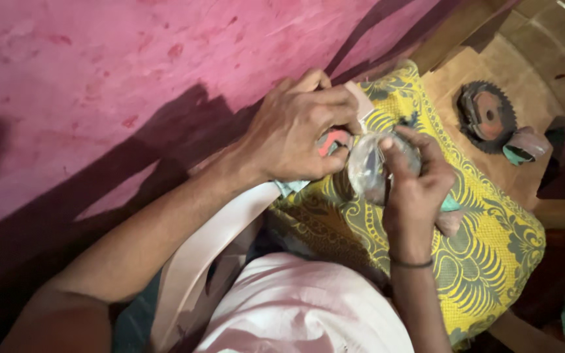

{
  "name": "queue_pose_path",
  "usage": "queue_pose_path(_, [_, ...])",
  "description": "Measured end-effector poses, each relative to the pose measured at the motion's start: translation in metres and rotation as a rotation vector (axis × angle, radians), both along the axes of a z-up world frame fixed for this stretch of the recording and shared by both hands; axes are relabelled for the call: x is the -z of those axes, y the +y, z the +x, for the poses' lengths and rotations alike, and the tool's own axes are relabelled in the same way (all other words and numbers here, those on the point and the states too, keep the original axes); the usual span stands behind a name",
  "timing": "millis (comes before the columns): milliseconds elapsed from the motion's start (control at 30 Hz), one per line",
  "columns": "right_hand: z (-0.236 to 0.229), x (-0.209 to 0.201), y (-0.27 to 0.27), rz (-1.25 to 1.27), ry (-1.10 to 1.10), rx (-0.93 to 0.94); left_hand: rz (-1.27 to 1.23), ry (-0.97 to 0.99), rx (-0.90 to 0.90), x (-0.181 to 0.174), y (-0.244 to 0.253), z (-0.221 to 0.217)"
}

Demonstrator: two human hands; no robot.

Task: The person sands a circular disc-like object using sandpaper. They hold a red component in one hand while applying sandpaper to the surface and edges of the disc, rotating it to ensure even smoothing.

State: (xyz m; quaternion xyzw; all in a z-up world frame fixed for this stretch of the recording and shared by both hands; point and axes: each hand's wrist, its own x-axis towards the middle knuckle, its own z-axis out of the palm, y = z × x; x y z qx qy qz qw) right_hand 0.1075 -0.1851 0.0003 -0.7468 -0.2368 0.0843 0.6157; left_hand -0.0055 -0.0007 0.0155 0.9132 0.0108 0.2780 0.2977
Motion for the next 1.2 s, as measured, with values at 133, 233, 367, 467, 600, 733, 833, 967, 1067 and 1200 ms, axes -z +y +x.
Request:
queue_pose_path(133, [-0.002,0.001,-0.002,-0.033,-0.073,-0.014,0.001,0.012,-0.015,0.003,-0.001,0.0])
queue_pose_path(233, [-0.003,0.002,-0.008,-0.051,-0.115,-0.024,0.003,-0.015,0.0,0.007,-0.004,-0.002])
queue_pose_path(367, [0.002,-0.001,0.0,-0.042,-0.025,-0.004,0.028,-0.014,-0.024,0.004,0.004,0.002])
queue_pose_path(467, [-0.002,0.001,-0.005,-0.034,-0.082,-0.015,0.024,-0.018,-0.007,0.006,-0.002,-0.001])
queue_pose_path(600, [-0.001,-0.002,0.0,-0.054,-0.176,-0.033,0.011,0.001,-0.018,-0.002,0.0,-0.001])
queue_pose_path(733, [0.001,0.003,-0.004,-0.048,-0.126,-0.008,0.025,-0.022,-0.018,0.003,-0.003,0.0])
queue_pose_path(833, [-0.003,0.002,-0.007,-0.03,-0.135,-0.022,0.038,-0.031,-0.011,0.004,-0.004,-0.002])
queue_pose_path(967, [0.002,-0.004,0.006,0.01,-0.042,-0.01,0.042,-0.043,0.0,-0.004,0.005,0.003])
queue_pose_path(1067, [-0.002,-0.003,-0.001,-0.114,-0.088,0.069,0.036,-0.027,-0.004,0.0,-0.003,0.0])
queue_pose_path(1200, [-0.006,-0.01,0.004,-0.066,0.151,0.107,0.029,-0.034,0.01,-0.005,0.0,0.001])
